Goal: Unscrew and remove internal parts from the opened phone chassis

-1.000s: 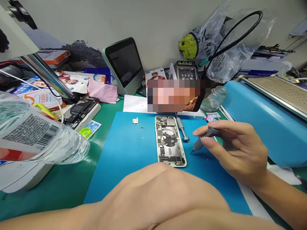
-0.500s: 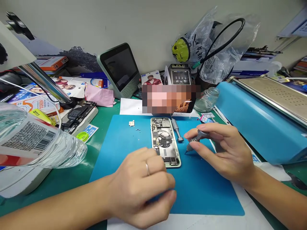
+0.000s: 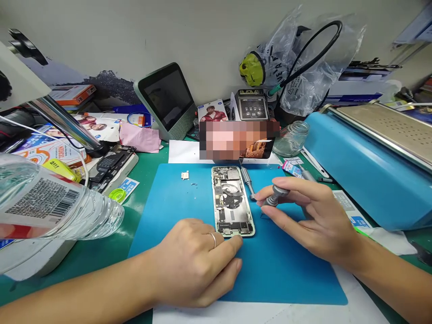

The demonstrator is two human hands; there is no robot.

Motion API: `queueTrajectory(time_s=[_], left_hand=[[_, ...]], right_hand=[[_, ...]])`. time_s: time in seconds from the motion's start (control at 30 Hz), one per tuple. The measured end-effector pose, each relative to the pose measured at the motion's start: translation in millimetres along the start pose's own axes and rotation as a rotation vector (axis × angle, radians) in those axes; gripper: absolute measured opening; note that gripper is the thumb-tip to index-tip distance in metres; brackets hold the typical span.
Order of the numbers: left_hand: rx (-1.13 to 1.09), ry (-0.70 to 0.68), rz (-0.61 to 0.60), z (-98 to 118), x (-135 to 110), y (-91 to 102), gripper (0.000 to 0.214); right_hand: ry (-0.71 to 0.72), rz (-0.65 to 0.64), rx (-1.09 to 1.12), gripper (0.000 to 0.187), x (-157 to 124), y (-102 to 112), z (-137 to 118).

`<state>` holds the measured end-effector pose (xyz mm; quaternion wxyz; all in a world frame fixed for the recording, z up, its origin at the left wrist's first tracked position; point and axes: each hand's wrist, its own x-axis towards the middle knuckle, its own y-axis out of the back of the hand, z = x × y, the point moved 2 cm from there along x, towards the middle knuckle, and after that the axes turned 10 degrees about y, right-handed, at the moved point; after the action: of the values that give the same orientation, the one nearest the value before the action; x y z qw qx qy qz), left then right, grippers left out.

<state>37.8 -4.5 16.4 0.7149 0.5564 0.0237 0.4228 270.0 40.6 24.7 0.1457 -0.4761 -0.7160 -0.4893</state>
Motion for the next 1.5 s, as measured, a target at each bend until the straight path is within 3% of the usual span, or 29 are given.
queueTrajectory(time_s=[0.13, 0.47, 0.8, 1.17, 1.5], left_hand=[[0.005, -0.001, -0.004, 0.8, -0.4, 0.3, 0.025], [0.024, -0.028, -0.057, -0.9, -1.5, -2.9, 0.028], [0.072, -0.013, -0.147, -1.0, -3.9, -5.2, 0.031], [0.036, -0.023, -0.099, -1.8, -3.9, -4.1, 0.031], [0.045, -0.025, -0.161, -2.1, -3.3, -5.5, 0.031]], right_hand=[[0.022, 0.055, 0.006, 0.075, 1.5, 1.0, -1.1], [-0.006, -0.007, 0.051, 0.068, 0.6, -3.0, -2.9], [-0.059, 0.087, 0.131, 0.064, 3.0, -3.9, -6.5], [-0.027, 0.087, 0.117, 0.070, 3.1, -4.4, -8.1], [-0.025, 0.064, 0.109, 0.075, 1.9, -3.7, -3.6]])
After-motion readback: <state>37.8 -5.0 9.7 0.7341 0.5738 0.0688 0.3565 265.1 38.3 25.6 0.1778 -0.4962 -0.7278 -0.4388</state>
